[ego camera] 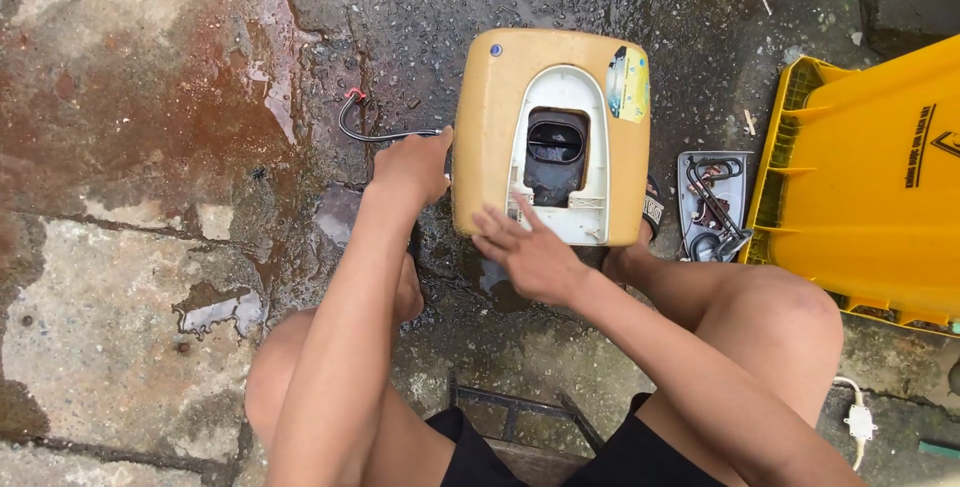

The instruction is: Cleaning and reinstalling a heating element and gasket into a portable water heater tank.

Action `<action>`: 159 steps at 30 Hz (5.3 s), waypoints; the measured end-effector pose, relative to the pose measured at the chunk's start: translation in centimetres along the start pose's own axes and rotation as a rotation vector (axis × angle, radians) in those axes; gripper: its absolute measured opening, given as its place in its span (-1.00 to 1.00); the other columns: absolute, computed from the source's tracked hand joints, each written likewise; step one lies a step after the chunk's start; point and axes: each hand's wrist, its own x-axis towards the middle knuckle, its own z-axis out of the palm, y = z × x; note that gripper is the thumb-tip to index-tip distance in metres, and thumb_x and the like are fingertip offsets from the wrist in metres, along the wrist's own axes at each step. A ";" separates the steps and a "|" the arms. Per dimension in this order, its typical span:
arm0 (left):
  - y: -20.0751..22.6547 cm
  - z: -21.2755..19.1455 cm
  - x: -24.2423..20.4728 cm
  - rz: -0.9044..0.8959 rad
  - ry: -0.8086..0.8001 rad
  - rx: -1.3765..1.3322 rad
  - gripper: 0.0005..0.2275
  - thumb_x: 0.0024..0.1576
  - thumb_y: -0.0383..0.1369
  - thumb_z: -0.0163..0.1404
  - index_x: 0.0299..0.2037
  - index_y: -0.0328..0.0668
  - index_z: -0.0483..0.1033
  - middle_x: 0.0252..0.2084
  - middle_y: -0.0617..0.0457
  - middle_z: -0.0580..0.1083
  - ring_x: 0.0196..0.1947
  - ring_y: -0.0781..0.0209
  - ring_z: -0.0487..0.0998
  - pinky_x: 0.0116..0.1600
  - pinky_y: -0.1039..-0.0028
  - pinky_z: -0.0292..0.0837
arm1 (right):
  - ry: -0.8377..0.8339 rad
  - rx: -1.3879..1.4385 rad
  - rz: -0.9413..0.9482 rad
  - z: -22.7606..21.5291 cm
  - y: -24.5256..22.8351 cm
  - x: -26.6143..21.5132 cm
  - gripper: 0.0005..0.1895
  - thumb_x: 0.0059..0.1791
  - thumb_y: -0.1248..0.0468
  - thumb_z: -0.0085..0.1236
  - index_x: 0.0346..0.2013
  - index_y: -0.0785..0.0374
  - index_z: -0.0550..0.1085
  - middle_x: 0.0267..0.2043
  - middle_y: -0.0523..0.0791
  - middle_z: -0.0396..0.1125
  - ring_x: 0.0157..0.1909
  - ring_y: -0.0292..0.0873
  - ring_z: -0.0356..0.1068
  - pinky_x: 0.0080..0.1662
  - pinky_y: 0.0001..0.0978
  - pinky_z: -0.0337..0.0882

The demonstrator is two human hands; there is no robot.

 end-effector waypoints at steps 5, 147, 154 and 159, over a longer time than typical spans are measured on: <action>0.0 -2.9 -3.0 -0.002 0.044 -0.091 -0.39 0.21 -0.31 0.06 0.49 -0.12 0.14 0.14 -0.50 0.45 0.06 -0.47 0.54 0.05 -0.35 0.47 | -0.160 0.039 -0.124 -1.1 3.5 2.5 -0.20 0.13 -0.21 -0.71 0.53 0.19 -0.06 0.59 -0.02 -0.13 0.62 -0.13 -0.24 0.51 0.15 -0.62; 2.7 -10.0 2.0 -0.058 0.248 -0.296 -0.51 0.26 -0.22 -0.08 0.43 -0.09 0.28 0.21 -0.17 0.51 0.18 -0.27 0.53 0.06 -0.16 0.52 | -0.048 0.520 1.003 6.9 28.9 2.5 -0.01 0.09 -0.46 -0.85 0.28 0.06 0.38 0.23 0.08 0.38 0.32 0.20 0.33 0.24 0.20 0.31; 4.0 -2.2 8.8 -0.103 -0.153 -0.156 -0.09 0.15 0.07 0.08 0.59 0.09 -0.28 0.50 -0.28 0.15 0.42 -0.31 0.31 0.38 -0.07 0.32 | 0.596 1.805 1.346 9.7 13.6 -2.8 -0.07 0.13 -0.33 -0.34 0.26 0.54 0.39 0.23 0.25 0.31 0.33 0.18 0.27 0.33 -0.07 0.30; 5.5 0.8 8.4 -0.202 -0.110 -0.227 0.15 0.05 0.20 0.13 0.57 0.22 -0.64 0.53 -0.35 -0.06 0.36 -0.44 0.33 0.34 -0.12 0.33 | 0.698 1.525 1.262 3.8 10.5 -2.5 -0.18 0.13 -0.19 -0.25 0.44 0.42 0.14 0.47 0.32 0.02 0.55 0.22 -0.09 0.52 -0.01 -0.12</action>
